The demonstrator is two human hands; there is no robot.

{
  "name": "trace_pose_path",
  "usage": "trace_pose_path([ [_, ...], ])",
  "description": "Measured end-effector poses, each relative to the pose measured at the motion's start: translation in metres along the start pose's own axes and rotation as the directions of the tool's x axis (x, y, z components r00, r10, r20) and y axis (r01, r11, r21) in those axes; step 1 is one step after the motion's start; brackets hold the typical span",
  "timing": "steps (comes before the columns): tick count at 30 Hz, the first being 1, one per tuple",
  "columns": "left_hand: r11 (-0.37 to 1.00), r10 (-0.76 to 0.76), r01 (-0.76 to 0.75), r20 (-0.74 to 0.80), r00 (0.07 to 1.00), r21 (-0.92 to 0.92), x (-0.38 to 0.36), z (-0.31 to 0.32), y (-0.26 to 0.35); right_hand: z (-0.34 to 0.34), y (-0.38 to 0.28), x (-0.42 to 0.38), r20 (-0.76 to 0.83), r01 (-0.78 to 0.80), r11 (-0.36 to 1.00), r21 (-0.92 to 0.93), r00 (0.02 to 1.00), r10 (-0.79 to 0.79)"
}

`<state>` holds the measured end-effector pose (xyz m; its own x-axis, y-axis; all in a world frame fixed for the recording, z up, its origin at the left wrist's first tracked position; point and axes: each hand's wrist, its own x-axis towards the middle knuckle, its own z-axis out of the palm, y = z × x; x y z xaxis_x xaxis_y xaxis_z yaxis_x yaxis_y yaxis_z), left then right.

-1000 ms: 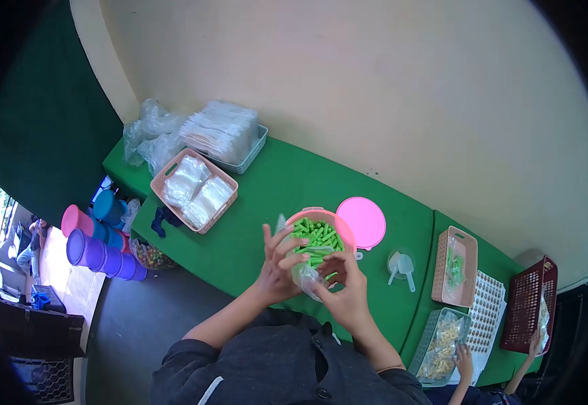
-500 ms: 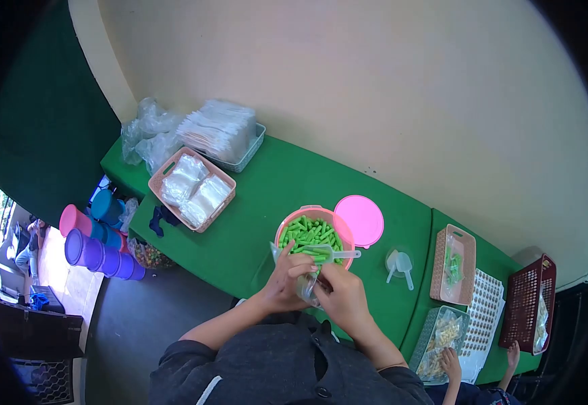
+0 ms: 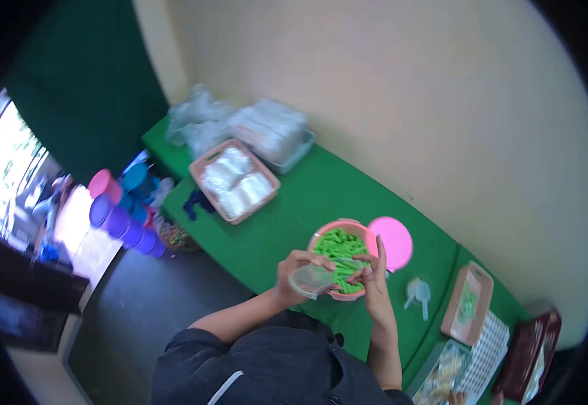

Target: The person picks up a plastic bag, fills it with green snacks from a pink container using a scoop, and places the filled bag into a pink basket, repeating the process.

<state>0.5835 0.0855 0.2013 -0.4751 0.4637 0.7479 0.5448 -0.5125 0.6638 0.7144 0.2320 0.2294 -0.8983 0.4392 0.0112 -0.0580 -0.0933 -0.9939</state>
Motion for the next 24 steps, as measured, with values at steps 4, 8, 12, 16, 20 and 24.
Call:
trace_pose_path([
  [4, 0.981, -0.167, 0.169, 0.038, 0.985, -0.090, 0.008, -0.004, 0.021, 0.027, 0.031, 0.006, 0.140, -0.201, 0.974, 0.105, 0.973, 0.185],
  [8, 0.852, -0.224, 0.217, 0.044, 0.974, -0.476, 0.017, 0.000, 0.045, 0.059, 0.019, 0.011, 0.109, -0.350, 0.844, 0.406, 0.936, 0.336],
  [12, 0.865, -0.257, 0.207, -0.050, 0.965, -0.458, 0.011, 0.003, 0.047, 0.067, 0.038, 0.013, -0.037, -0.292, 0.820, 0.493, 0.934, 0.356],
  [16, 0.918, -0.250, 0.234, -0.010, 0.968, -0.319, 0.006, -0.002, 0.047, 0.048, 0.080, 0.016, -0.068, -0.231, 0.867, 0.442, 0.955, 0.289],
  [20, 0.979, -0.139, 0.108, -0.178, 0.974, -0.171, 0.013, -0.024, 0.037, 0.018, 0.050, 0.017, -0.283, -0.072, 0.826, -0.559, 0.953, -0.108],
  [24, 0.931, -0.348, 0.294, -0.285, 0.893, -0.214, 0.006, -0.047, 0.022, -0.036, 0.063, 0.022, 0.021, 0.074, 0.119, -0.990, 0.918, -0.397],
])
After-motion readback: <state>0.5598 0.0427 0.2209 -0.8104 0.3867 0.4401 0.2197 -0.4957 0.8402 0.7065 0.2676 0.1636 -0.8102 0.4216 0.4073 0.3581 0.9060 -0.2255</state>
